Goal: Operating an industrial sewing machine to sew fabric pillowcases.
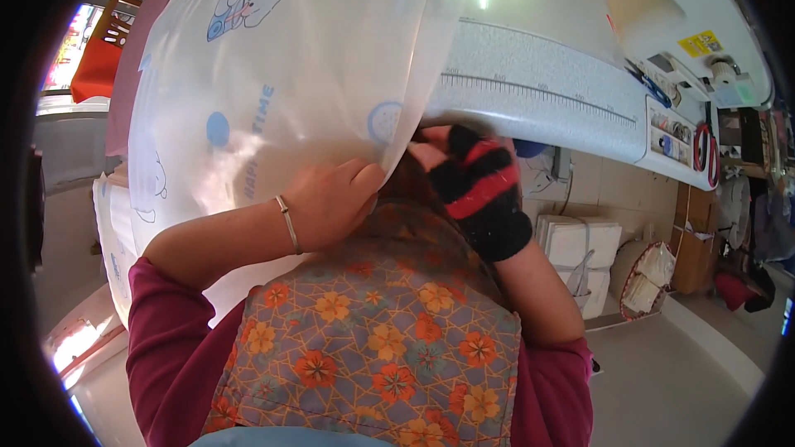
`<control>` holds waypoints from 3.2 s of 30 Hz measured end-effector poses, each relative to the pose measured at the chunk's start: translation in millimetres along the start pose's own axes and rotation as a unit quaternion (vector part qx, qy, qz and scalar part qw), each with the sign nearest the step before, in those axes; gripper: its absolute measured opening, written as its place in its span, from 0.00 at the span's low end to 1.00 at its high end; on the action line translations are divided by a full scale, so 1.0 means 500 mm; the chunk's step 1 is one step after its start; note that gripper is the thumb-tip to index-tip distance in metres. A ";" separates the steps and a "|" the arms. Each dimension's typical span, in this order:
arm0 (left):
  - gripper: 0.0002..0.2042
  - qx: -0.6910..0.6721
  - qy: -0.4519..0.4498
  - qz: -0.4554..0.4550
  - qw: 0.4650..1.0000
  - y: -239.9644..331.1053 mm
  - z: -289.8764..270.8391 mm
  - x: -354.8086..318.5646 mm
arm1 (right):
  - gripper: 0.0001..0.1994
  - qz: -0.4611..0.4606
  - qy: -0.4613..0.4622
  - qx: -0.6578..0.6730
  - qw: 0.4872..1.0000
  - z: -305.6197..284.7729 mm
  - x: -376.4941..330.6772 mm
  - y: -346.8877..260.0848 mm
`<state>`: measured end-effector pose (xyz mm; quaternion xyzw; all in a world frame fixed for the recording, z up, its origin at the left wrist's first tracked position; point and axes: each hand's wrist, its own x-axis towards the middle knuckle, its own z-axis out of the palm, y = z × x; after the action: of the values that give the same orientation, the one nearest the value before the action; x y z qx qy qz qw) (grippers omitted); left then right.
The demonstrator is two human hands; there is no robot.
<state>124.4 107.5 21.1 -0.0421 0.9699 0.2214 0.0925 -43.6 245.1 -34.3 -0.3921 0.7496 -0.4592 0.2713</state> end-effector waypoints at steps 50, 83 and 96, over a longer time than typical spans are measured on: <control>0.20 0.180 0.265 0.020 0.947 -0.137 -0.092 0.262 | 0.20 -0.109 -0.012 0.019 0.994 0.028 -0.006 -0.057; 0.20 0.165 0.255 -0.044 0.952 -0.116 -0.099 0.260 | 0.30 0.008 -0.094 0.049 0.994 0.032 0.036 -0.050; 0.22 0.154 0.276 0.030 0.948 -0.121 -0.087 0.261 | 0.28 0.089 -0.069 0.172 0.979 0.008 0.011 -0.092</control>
<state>-2.9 28.9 8.3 -0.0574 0.9805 0.0516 -0.1806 -27.9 226.1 5.2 -0.3021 0.6705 -0.5272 0.4258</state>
